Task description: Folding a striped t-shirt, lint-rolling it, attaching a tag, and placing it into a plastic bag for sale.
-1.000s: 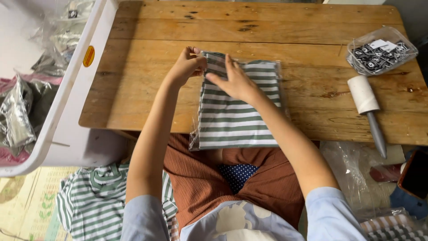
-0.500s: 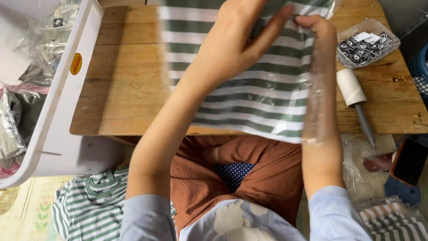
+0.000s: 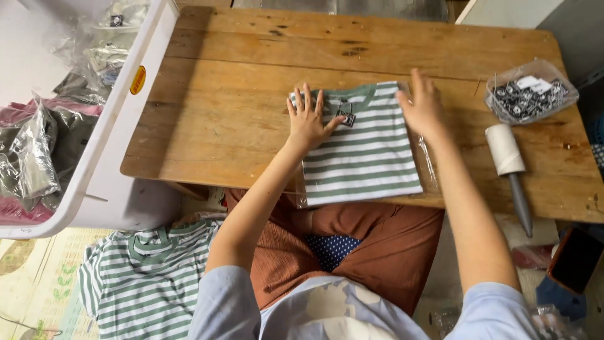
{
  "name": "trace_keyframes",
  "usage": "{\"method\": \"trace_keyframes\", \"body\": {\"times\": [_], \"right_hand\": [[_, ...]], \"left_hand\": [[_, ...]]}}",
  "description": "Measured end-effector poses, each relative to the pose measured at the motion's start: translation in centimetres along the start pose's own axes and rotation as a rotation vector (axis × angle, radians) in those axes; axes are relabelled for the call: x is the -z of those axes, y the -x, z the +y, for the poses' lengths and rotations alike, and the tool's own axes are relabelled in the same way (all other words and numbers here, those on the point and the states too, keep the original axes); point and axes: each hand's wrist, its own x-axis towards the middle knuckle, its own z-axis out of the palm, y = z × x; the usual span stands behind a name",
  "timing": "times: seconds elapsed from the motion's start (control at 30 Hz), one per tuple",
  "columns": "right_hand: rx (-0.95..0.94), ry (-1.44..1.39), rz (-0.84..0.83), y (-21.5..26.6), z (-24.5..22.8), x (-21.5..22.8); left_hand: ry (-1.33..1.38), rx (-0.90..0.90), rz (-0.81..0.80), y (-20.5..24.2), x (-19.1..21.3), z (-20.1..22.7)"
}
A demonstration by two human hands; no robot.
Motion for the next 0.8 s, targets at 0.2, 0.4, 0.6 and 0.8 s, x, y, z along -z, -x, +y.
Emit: {"method": "trace_keyframes", "body": {"times": [0.2, 0.4, 0.6, 0.8], "right_hand": [[-0.050, 0.193, -0.131, -1.5, -1.2, -5.4], [-0.105, 0.199, -0.143, -1.4, -1.4, -5.5], [-0.097, 0.219, -0.137, -1.7, -0.6, -6.0], [-0.103, 0.207, -0.132, -2.0, 0.3, -6.7]], "left_hand": [[-0.015, 0.009, -0.005, -1.2, -0.9, -0.3], [0.076, 0.004, 0.085, -1.3, -1.5, -0.2], [0.085, 0.005, 0.110, -1.4, -1.8, -0.4], [0.127, 0.007, 0.129, -1.3, -1.5, -0.4]]}}
